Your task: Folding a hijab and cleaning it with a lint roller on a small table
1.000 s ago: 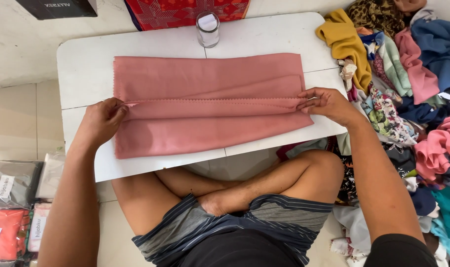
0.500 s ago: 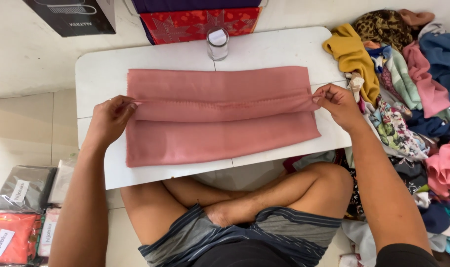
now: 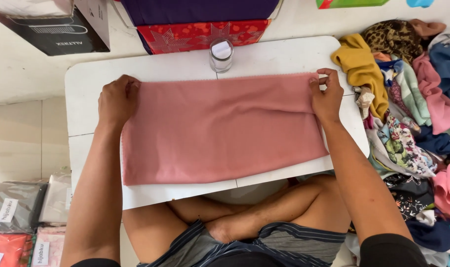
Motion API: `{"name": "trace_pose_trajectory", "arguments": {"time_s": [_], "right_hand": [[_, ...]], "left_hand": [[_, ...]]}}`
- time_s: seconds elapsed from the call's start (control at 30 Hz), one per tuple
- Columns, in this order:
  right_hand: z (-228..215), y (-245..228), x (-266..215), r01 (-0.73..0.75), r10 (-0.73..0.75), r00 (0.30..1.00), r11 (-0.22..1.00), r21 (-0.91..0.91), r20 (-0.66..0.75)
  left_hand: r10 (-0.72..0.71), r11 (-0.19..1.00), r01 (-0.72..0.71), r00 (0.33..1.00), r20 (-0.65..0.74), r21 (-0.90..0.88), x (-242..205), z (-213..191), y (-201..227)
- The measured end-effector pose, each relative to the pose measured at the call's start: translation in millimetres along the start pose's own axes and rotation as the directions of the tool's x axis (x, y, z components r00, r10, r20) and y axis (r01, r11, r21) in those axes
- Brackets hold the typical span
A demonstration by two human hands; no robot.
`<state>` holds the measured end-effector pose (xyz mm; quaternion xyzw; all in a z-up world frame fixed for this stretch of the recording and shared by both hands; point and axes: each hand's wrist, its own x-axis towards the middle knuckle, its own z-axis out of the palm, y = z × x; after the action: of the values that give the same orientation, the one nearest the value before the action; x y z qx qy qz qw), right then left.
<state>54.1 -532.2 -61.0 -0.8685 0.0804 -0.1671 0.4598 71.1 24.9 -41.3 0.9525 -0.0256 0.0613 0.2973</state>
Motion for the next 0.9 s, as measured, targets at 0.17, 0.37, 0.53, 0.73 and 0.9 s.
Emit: {"name": "trace_pose_trajectory", "arguments": {"time_s": [0.17, 0.37, 0.53, 0.73, 0.9], "right_hand": [[-8.3, 17.9, 5.8, -0.094, 0.095, 0.995, 0.995, -0.015, 0.041], [-46.1, 1.4, -20.0, -0.313, 0.253, 0.925, 0.931, 0.188, 0.284], [-71.3, -14.4, -48.6, -0.072, 0.046, 0.972, 0.992, 0.106, 0.229], [-84.4, -38.0, -119.9, -0.209, 0.310, 0.938, 0.863, -0.460, 0.154], [-79.7, -24.2, -138.6, -0.255, 0.317, 0.944, 0.876, -0.410, 0.090]], "left_hand": [[0.021, 1.000, -0.021, 0.998, -0.065, -0.013, -17.5, -12.0, 27.2], [0.113, 0.982, -0.128, 0.988, -0.109, -0.142, -59.3, -15.5, 31.4], [0.259, 0.934, -0.209, 0.955, -0.143, 0.290, -128.9, -18.7, 62.7], [0.149, 0.966, -0.150, 0.989, 0.021, 0.209, -187.0, -3.2, 57.1], [0.130, 0.972, -0.133, 0.991, 0.032, 0.195, -192.7, -3.3, 56.4]]}}
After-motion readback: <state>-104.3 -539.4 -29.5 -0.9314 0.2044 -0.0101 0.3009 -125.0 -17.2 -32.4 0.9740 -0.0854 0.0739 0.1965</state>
